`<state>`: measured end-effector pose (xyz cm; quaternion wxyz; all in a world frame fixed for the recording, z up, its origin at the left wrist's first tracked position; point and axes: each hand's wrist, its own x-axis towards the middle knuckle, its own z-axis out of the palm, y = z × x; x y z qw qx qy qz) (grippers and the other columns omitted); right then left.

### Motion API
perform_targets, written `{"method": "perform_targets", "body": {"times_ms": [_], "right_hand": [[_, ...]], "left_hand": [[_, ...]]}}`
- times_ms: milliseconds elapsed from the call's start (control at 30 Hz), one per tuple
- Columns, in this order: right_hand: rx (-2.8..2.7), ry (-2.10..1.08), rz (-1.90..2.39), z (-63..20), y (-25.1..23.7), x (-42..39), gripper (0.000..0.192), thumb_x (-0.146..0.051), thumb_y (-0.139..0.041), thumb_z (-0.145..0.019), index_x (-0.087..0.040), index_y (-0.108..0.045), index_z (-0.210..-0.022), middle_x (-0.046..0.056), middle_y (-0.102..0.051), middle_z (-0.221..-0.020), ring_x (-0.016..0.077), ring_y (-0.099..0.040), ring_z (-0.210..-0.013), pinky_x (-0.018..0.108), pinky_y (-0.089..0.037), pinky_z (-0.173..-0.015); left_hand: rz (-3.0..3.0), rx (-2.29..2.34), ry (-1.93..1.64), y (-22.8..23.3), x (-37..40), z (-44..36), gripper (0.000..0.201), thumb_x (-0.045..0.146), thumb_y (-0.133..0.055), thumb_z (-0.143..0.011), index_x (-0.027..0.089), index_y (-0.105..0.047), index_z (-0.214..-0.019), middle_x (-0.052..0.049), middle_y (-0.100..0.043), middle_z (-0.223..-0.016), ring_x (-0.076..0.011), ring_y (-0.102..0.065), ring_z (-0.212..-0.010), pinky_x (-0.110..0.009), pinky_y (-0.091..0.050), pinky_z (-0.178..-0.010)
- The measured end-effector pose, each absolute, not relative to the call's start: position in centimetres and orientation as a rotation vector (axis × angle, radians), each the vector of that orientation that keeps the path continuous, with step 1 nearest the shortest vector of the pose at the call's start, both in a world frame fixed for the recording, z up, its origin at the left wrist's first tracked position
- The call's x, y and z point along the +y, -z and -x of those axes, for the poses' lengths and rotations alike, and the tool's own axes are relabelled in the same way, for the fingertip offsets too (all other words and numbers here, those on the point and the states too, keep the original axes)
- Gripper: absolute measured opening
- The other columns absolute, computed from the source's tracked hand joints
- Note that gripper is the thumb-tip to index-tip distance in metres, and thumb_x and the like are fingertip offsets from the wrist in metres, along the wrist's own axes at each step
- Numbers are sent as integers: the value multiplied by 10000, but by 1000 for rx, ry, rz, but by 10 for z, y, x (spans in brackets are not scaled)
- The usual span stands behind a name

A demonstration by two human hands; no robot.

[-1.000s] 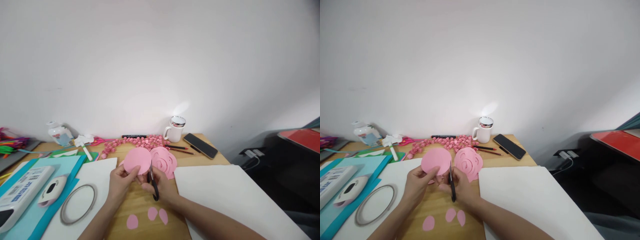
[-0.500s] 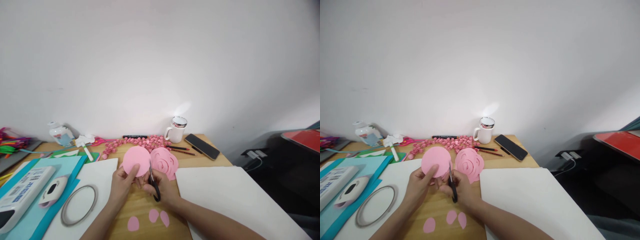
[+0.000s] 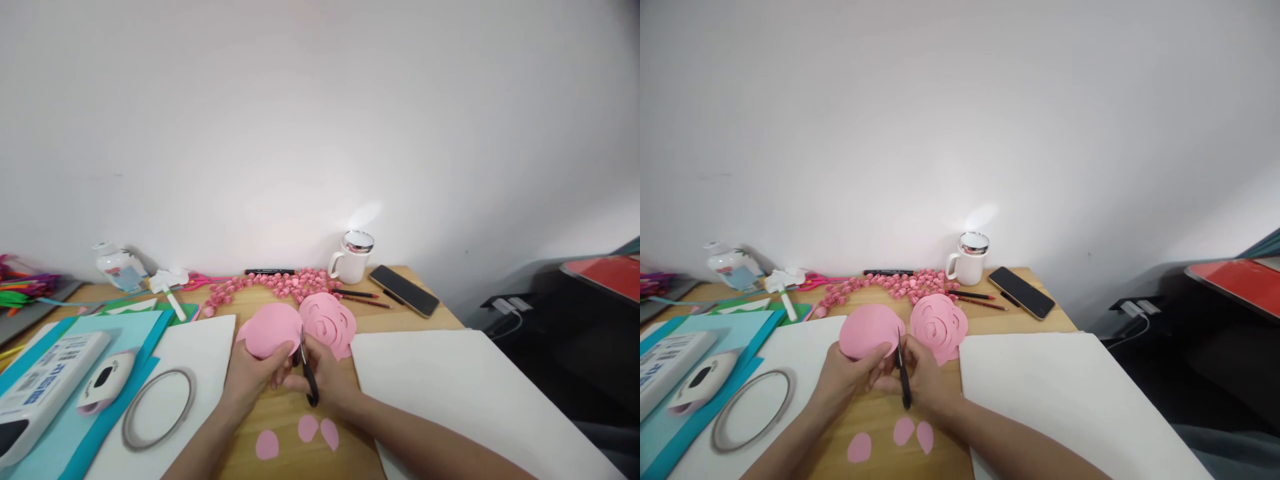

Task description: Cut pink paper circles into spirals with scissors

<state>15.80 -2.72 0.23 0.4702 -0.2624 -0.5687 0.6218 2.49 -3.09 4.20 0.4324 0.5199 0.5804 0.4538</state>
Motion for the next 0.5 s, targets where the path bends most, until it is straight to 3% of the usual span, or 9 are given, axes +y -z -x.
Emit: {"method": "perform_targets", "body": {"times_ms": [267,500], "right_hand": [[-1409,-1497,684,-158,4,-27,461,-555,-730,-560,-195,-535,-771,-3,-552,-662,157,-516,-603,273,-420,-569],[-1430,-1457,754,-159,12,-26,466,-600,-690,-579,-202,-532,-761,-14,-519,-618,145,-488,-559,255,-395,-517]], "left_hand": [[-1230,1400,-1135,-49,-32,-29,384,314,-679,-638,202,-416,-382,41,-435,-265,-94,-387,-275,-205,-322,-321],[-1251,1362,-1145,-48,-32,-28,391,334,-653,-657,187,-452,-355,36,-427,-276,-87,-374,-292,-210,-322,-350]]}}
